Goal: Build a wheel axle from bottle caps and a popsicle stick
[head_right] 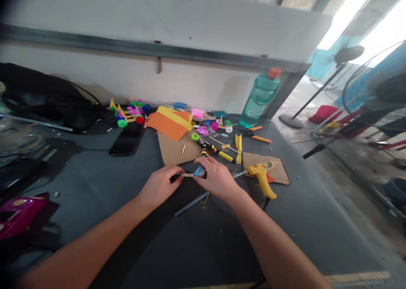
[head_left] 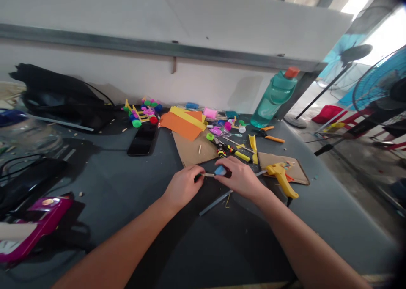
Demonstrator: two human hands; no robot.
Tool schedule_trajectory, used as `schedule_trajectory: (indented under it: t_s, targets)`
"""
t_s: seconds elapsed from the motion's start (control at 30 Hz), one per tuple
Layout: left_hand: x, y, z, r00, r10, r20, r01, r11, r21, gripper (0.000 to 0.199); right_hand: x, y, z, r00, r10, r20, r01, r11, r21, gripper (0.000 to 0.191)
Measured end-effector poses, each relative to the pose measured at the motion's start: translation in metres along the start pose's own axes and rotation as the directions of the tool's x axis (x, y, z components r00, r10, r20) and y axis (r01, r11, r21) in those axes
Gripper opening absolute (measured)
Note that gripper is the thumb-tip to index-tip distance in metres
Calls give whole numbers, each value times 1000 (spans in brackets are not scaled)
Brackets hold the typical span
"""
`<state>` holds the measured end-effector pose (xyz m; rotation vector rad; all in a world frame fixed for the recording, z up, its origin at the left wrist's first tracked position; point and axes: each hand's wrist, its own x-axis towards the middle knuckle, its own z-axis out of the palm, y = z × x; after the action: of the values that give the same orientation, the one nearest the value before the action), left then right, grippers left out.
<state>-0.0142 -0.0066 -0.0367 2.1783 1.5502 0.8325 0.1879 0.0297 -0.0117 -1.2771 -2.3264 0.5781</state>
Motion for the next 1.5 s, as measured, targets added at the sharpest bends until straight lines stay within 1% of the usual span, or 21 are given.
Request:
schedule_trajectory:
  t_s: [0.1, 0.17, 0.27, 0.43, 0.6, 0.73, 0.87, 1.0, 1.07, 1.13, 1.23, 1.3, 1.5]
  targets:
    - [0, 0, 1, 1000, 1, -12, 0, 1000, 2, 14, 0, 0, 0, 999, 48, -9, -49, 993, -110, 19]
    - [-1, 1, 0, 1000, -2, -12, 2, 1000, 7, 13, 0, 1, 1, 997, 81, 10, -78, 982, -173, 20]
    - [0, 3, -1, 1000, -11, -5, 11, 1000, 17, 12, 0, 3, 2, 995, 84, 52, -70, 972, -225, 21]
    - [0, 4, 0, 1000, -25, 3, 24, 999, 36, 11, -1, 1, 1, 997, 50, 59, -33, 966, -257, 20]
    - [-1, 3, 0, 1000, -13, -4, 14, 999, 41, 11, -1, 0, 2, 998, 3, 55, 13, 956, -293, 20]
    - [-1, 3, 0, 1000, -11, -3, 11, 999, 52, 11, -1, -1, 2, 998, -13, 59, 31, 949, -314, 22]
    - [-1, 2, 1, 1000, -10, 4, 10, 998, 59, 11, -1, -1, 3, 998, -38, 56, 54, 947, -317, 28]
    - [-1, 2, 2, 1000, -9, 1, 9, 998, 56, 12, -1, -1, 3, 994, -95, 45, 104, 953, -285, 36]
    - [-1, 2, 2, 1000, -10, -3, 11, 998, 56, 12, -1, -1, 4, 990, -135, 31, 139, 954, -265, 32]
    - [-2, 2, 2, 1000, -11, -6, 11, 998, 57, 12, -1, -1, 5, 985, -171, 10, 168, 952, -255, 24]
    - [-2, 3, 1, 1000, -9, -5, 10, 998, 62, 12, -2, -1, 9, 977, -209, -28, 195, 945, -264, 12]
    - [-1, 3, 1, 1000, -11, -1, 11, 998, 63, 12, -2, -1, 13, 973, -226, -47, 205, 939, -277, 8]
    - [-1, 3, 1, 1000, -14, -4, 14, 998, 53, 13, -1, -1, 18, 960, -273, -58, 239, 913, -330, 17]
